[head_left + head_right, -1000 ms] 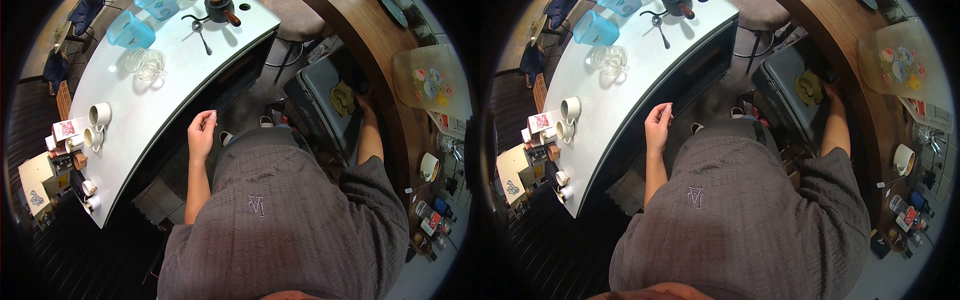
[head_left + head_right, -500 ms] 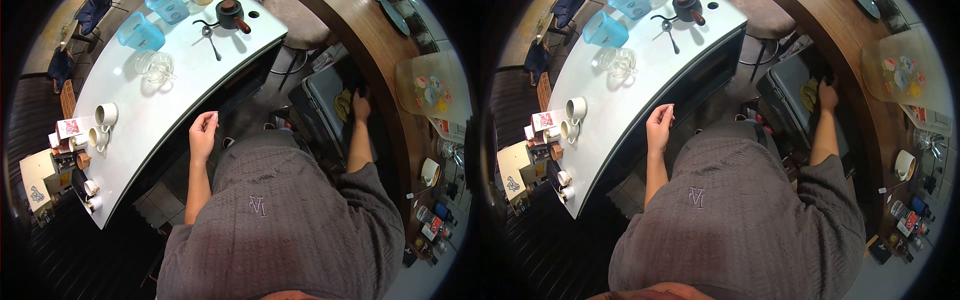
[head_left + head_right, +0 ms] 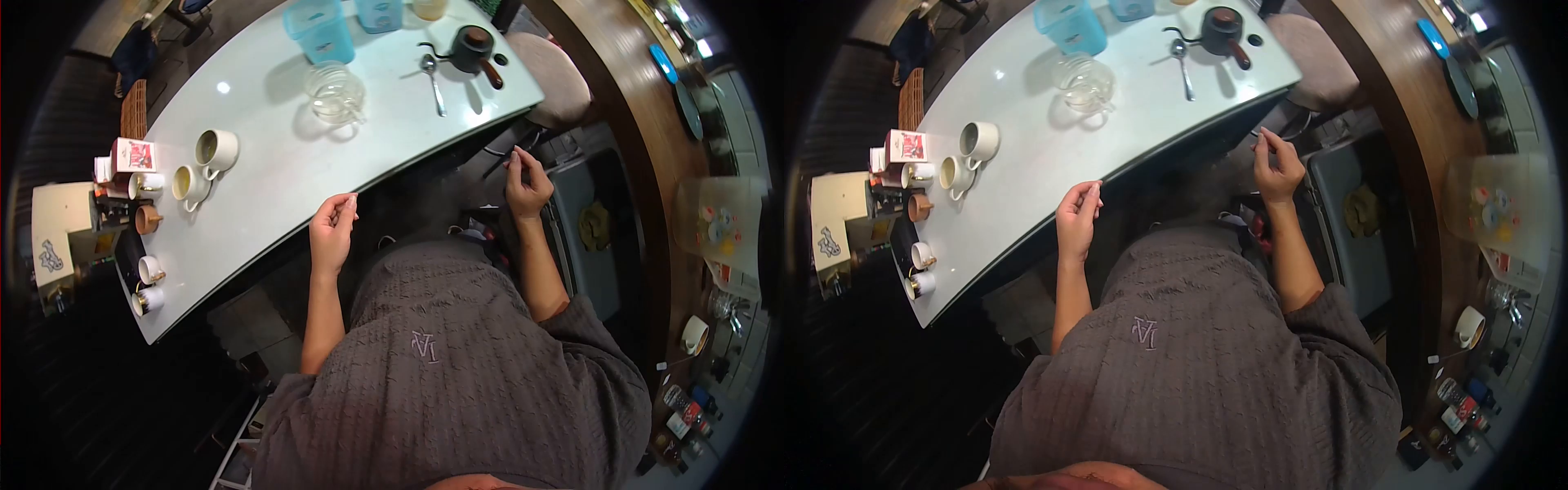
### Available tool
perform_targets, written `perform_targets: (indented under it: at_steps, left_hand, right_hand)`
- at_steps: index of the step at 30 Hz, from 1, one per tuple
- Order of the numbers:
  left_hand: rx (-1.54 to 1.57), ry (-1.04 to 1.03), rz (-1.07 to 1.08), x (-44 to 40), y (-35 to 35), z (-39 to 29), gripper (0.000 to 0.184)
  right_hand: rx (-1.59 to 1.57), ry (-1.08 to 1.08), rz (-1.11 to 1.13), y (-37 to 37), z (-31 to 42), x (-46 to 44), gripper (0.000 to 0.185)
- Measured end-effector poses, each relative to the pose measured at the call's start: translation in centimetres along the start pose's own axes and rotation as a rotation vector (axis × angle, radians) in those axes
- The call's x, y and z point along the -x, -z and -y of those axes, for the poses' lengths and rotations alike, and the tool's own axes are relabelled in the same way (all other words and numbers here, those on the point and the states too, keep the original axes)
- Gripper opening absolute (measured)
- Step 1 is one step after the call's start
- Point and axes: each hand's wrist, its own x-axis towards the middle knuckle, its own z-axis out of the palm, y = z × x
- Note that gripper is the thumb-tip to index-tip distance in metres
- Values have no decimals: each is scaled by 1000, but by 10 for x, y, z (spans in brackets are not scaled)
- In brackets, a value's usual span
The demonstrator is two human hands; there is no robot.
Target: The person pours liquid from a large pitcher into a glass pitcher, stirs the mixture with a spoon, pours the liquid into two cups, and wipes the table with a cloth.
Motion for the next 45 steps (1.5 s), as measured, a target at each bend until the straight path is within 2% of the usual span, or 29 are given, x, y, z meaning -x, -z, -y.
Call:
perform_targets:
  at_steps: [6, 9, 14, 19, 25, 29, 33, 37, 43, 45]
  left_hand:
    - [74, 14, -116, 7, 69, 12, 17]
    - [97, 23, -215, 16, 107, 17, 18]
    - [106, 24, -447, 40, 167, 31, 18]
    - [187, 29, -734, 75, 191, 32, 19]
    - [223, 9, -1043, 122, 153, 17, 18]
    - [252, 109, -1186, 146, 108, 13, 18]
    - [281, 149, -1352, 174, 58, 16, 18]
    - [319, 233, -1510, 210, 14, 15, 18]
    - [411, 152, -1701, 267, -17, 36, 18]
    - [420, 119, -1739, 286, -22, 38, 19]
  right_hand:
    - [-143, 161, 73, -67, 71, -16, 18]
    - [-240, 178, 176, -103, 108, -8, 19]
    - [-386, 267, 378, -155, 155, -2, 20]
    - [-543, 350, 511, -198, 182, -10, 19]
    - [-768, 393, 688, -237, 201, -14, 17]
    - [-966, 252, 854, -245, 202, -7, 13]
    - [-1004, 207, 981, -247, 196, 5, 10]
    - [-1080, 315, 1065, -245, 201, 26, 9]
    - [-1183, 450, 1209, -215, 239, 53, 10]
    - [-1193, 435, 1277, -203, 251, 67, 9]
